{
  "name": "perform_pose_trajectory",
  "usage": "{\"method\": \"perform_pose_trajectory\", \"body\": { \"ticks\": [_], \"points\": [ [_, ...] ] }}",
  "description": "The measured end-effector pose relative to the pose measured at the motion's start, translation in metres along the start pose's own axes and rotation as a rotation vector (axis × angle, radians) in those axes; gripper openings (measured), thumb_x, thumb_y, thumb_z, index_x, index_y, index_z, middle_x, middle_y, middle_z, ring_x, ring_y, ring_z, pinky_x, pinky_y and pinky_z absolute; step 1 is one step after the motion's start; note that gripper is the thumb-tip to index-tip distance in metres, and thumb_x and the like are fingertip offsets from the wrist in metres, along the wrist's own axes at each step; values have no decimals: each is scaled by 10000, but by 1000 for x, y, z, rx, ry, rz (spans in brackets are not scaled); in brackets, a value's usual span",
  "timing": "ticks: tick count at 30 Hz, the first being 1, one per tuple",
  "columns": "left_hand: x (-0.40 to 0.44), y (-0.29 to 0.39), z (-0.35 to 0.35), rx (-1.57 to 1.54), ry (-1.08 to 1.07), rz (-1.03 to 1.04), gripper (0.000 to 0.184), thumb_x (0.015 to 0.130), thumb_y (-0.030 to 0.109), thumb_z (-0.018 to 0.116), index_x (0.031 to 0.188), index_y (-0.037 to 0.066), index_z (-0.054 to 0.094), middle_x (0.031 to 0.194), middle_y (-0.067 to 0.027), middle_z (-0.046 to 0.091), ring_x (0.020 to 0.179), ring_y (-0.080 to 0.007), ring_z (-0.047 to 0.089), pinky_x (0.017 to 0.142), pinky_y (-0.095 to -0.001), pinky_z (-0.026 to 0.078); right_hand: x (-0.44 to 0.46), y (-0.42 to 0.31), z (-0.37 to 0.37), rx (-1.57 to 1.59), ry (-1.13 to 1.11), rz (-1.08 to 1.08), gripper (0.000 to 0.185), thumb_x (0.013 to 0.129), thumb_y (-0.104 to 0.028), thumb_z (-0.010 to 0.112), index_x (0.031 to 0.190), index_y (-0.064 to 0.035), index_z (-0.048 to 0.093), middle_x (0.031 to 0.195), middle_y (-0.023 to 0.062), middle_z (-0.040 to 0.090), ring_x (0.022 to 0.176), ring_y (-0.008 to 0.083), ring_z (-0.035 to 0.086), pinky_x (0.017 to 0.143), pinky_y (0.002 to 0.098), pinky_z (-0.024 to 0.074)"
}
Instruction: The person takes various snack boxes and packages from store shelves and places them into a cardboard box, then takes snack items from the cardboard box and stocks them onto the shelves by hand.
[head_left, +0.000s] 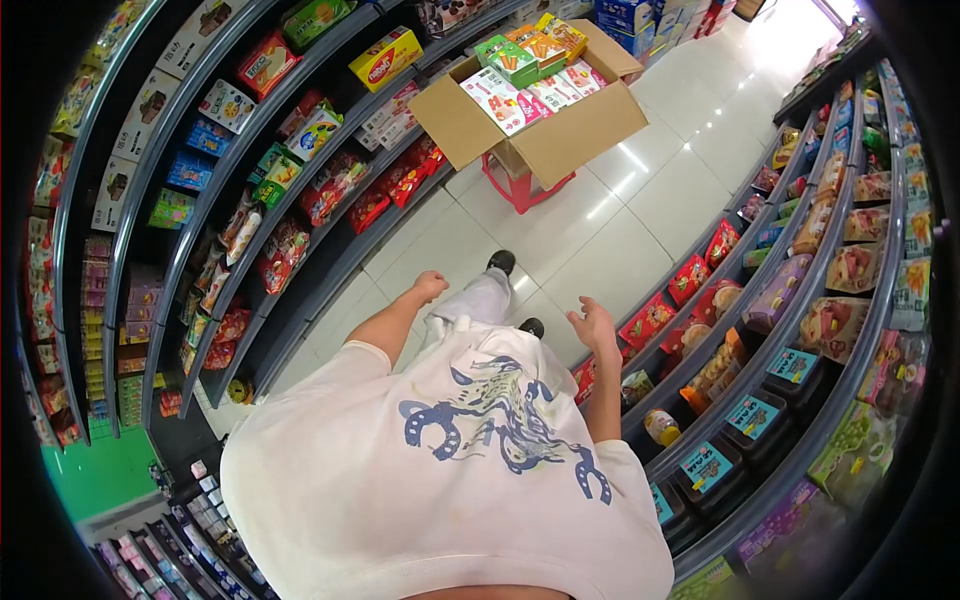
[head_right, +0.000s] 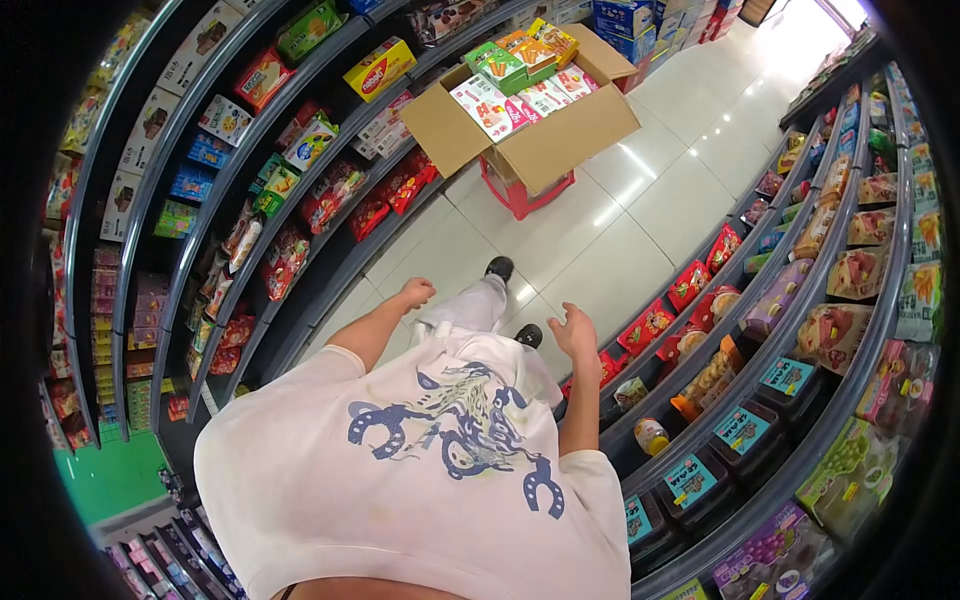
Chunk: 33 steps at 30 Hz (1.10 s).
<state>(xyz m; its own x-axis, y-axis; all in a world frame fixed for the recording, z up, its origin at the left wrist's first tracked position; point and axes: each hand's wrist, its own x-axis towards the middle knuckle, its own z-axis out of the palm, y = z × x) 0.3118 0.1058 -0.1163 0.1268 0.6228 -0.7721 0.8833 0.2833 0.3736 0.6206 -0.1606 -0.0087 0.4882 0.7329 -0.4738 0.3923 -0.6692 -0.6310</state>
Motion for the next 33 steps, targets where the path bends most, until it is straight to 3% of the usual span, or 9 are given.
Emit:
{"method": "perform_pose_trajectory", "body": {
  "ticks": [4, 7, 11, 18, 21, 24, 27, 30, 33],
  "points": [
    [5, 9, -7, -99, -60, -117, 325, 776, 181, 665, 1078, 62, 643, 859, -76, 636, 687, -173, 569, 570, -367, 464, 23, 3, 6, 10, -69, 25, 578, 777, -324, 677, 1245, -4, 564, 1140, 253, 625, 1069, 355, 612, 923, 407, 476],
    [25, 46, -19, -153, -68, -34, 377, 787, 181, 667, 1139, 53, 621, 884, -89, 645, 739, -187, 593, 634, -357, 486, 42, -1, 2, 65, -78, 40, 587, 776, -338, 684, 1247, -7, 566, 1127, 254, 632, 1050, 348, 626, 907, 393, 487],
    [70, 130, -59, -66, -3, 541, 462, 796, 225, 696, 1191, 10, 590, 976, -109, 661, 904, -208, 619, 820, -314, 481, 90, -9, -7, 282, -76, 56, 557, 811, -314, 674, 1257, -2, 558, 1119, 227, 645, 1027, 300, 640, 883, 359, 497],
    [131, 329, -150, -377, -5, 777, 417, 839, 196, 661, 1200, 3, 580, 1003, -75, 639, 902, -153, 588, 790, -292, 478, 210, -113, -61, 657, -25, 165, 508, 884, -258, 625, 1304, 6, 514, 1120, 127, 644, 1003, 207, 616, 835, 326, 493],
    [168, 394, -188, -777, -55, 570, 397, 849, 162, 646, 1211, 15, 577, 965, -48, 620, 804, -118, 549, 726, -253, 462, 272, -165, -72, 801, 28, 199, 500, 907, -237, 604, 1323, 14, 487, 1137, 109, 625, 999, 187, 606, 825, 314, 487],
    [229, 431, -217, -980, -61, 443, 491, 860, 200, 639, 1280, -8, 497, 1120, -60, 599, 991, -155, 566, 884, -314, 459, 344, -215, -78, 878, -3, 172, 501, 934, -237, 576, 1351, 9, 448, 1174, 99, 605, 1025, 177, 595, 853, 318, 484],
    [273, 461, -222, -1124, -71, 255, 437, 855, 188, 632, 1242, 13, 526, 1126, -80, 597, 992, -183, 565, 909, -339, 444, 416, -247, -77, 903, -29, 194, 505, 950, -226, 560, 1365, 23, 418, 1187, 109, 595, 1022, 171, 593, 840, 310, 494],
    [328, 472, -204, -1240, -97, 154, 373, 805, 144, 661, 1152, 47, 566, 1097, -59, 606, 966, -167, 567, 818, -310, 465, 472, -278, -73, 919, 61, 261, 550, 935, -206, 585, 1376, 54, 384, 1175, 114, 593, 1005, 170, 588, 814, 303, 498],
    [317, 492, -210, -1367, -118, 75, 393, 788, 119, 669, 1158, 54, 553, 1165, -61, 588, 1068, -212, 558, 895, -352, 455, 514, -286, -59, 993, 106, 329, 627, 910, -219, 621, 1388, 78, 345, 1194, 119, 577, 1001, 172, 581, 809, 301, 496]
  ]
}}
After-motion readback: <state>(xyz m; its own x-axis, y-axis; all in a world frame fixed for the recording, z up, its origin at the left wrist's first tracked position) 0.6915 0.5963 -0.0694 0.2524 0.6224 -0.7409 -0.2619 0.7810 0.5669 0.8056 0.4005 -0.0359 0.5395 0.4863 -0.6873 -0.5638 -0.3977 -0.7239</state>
